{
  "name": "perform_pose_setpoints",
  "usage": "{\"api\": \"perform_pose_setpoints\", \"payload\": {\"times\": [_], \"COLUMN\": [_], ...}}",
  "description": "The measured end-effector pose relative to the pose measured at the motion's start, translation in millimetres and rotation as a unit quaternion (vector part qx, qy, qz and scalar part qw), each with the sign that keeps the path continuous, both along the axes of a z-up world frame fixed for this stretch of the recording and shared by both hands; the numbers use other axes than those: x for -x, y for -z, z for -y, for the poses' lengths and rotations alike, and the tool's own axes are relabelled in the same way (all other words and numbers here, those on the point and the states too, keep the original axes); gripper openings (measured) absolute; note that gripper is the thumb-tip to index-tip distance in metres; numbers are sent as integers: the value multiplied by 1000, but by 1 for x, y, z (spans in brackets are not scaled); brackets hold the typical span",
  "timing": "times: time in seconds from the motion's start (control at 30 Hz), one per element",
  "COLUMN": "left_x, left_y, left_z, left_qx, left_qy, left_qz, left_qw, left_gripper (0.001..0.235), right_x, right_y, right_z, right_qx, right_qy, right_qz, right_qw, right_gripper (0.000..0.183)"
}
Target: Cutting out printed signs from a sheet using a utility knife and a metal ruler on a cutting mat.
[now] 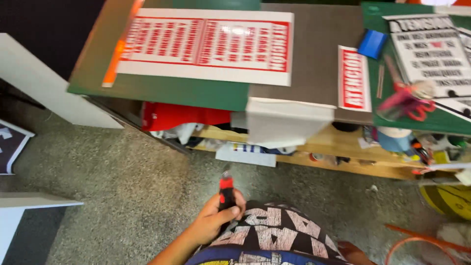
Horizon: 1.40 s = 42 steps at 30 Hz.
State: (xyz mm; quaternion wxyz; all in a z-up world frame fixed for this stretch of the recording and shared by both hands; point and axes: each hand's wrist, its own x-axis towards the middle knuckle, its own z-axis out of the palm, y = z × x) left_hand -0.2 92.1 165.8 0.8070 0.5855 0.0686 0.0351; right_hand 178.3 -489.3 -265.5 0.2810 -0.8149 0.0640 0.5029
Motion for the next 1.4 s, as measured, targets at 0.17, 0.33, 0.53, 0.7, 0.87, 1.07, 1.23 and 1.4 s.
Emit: {"api": "perform_pose_setpoints", "payload": {"times": [0.17,0.33,0.53,0.7,0.87,1.07,1.23,1.4], "left_x": [62,86,47,-9,-33,-40,-72,-79], "left_y": [7,1,-19,-14,35,20,-33,-21], "left_z": [-109,-229,-329,-409,-465,-478,-462,-463], "left_qx": [34,-339,-392,-472,-618,-705,-476,-470], "left_qy": [-87,-225,-433,-412,-345,-306,-266,-257], "left_qz": [99,-134,-185,-222,-286,-329,-474,-445], "left_qw": [991,904,791,747,646,549,692,717], "left_gripper": [18,20,31,44,62,39,73,45], "right_x": [-32,-26,-84,-144,-197,-199,-202,-191], "right_y": [-42,-266,-368,-485,-480,-472,-479,-483], "right_z": [-240,-430,-510,-573,-603,-629,-629,-638], "right_qx": [98,-79,-170,-20,86,110,110,90], "right_qy": [-432,-423,-296,-247,-245,-268,-204,-178], "right_qz": [86,252,524,544,482,442,389,395], "right_qw": [893,867,781,802,837,849,891,897], "right_gripper": [47,45,31,51,88,100,100,94]}}
